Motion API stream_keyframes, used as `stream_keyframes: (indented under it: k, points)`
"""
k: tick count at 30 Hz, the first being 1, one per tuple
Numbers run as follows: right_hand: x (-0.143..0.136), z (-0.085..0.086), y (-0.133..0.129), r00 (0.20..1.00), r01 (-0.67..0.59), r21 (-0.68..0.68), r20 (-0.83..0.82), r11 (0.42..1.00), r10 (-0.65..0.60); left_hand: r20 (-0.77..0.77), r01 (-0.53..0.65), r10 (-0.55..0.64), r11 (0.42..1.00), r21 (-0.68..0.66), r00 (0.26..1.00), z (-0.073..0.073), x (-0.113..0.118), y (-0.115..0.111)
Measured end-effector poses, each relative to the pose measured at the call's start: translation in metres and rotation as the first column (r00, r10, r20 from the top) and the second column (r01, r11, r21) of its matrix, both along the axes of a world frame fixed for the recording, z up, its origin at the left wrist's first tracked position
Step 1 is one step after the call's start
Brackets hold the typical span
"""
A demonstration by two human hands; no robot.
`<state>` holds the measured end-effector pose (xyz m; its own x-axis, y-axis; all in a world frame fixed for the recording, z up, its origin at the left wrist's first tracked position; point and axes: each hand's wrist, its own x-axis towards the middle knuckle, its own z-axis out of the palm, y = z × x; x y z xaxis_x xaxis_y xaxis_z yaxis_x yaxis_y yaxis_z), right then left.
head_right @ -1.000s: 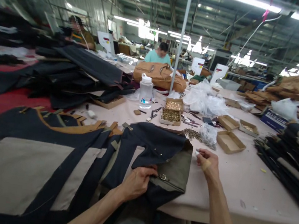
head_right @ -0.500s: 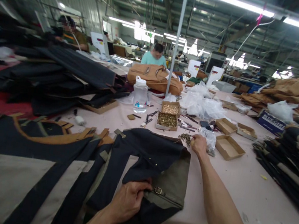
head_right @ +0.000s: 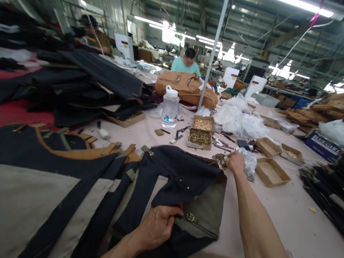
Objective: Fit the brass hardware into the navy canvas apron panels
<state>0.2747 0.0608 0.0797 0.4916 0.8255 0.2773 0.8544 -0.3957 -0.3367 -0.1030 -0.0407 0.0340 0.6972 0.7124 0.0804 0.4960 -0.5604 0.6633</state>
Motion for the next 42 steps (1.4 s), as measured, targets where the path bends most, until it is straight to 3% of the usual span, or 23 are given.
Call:
stream_keyframes:
  k: [3,6,9,11,13,16,19,24,31,37,42]
  points:
    - [-0.003,0.005,-0.038,0.998,0.018,0.118,-0.059,0.993,-0.011,-0.006,0.011,-0.011,1.000,0.015,1.000,-0.001,0.004,-0.004]
    - [-0.023,0.001,-0.097,0.989,0.043,0.277,-0.149,0.960,-0.002,-0.003,0.009,-0.009,1.000,0.014,1.000,-0.005,0.009,-0.008]
    - [-0.065,-0.007,-0.161,0.919,0.101,0.564,-0.368,0.819,0.141,0.012,0.007,-0.007,1.000,0.013,1.000,-0.011,0.012,-0.009]
    - [-0.099,-0.015,-0.193,0.881,0.098,0.580,-0.428,0.809,0.200,0.023,0.027,-0.028,0.999,0.031,0.999,-0.012,0.013,-0.009]
    - [-0.129,-0.025,-0.209,0.843,-0.028,0.528,-0.443,0.849,0.304,0.046,0.050,-0.053,0.997,0.059,0.998,-0.012,0.013,-0.010]
    - [-0.157,-0.039,-0.208,0.771,-0.304,0.439,-0.408,0.846,0.489,0.080,0.026,-0.033,0.996,0.083,0.996,-0.010,0.012,-0.013]
    - [-0.165,-0.051,-0.194,0.734,-0.449,0.398,-0.346,0.800,0.585,0.086,-0.019,0.011,0.996,0.092,0.996,-0.009,0.012,-0.016]
    - [-0.165,-0.063,-0.183,0.732,-0.494,0.389,-0.297,0.778,0.614,0.111,-0.044,0.031,0.992,0.117,0.993,-0.010,0.012,-0.019]
    - [-0.175,-0.064,-0.187,0.756,-0.592,0.315,-0.102,0.742,0.647,0.157,-0.037,0.017,0.992,0.124,0.987,-0.011,0.010,-0.019]
    - [-0.176,-0.067,-0.188,0.764,-0.549,0.363,-0.148,0.753,0.628,0.187,-0.066,0.043,0.991,0.119,0.981,-0.015,0.011,-0.018]
    - [-0.179,-0.069,-0.190,0.745,-0.666,0.204,0.140,0.718,0.652,0.170,-0.061,0.040,0.991,0.123,0.985,-0.014,0.010,-0.019]
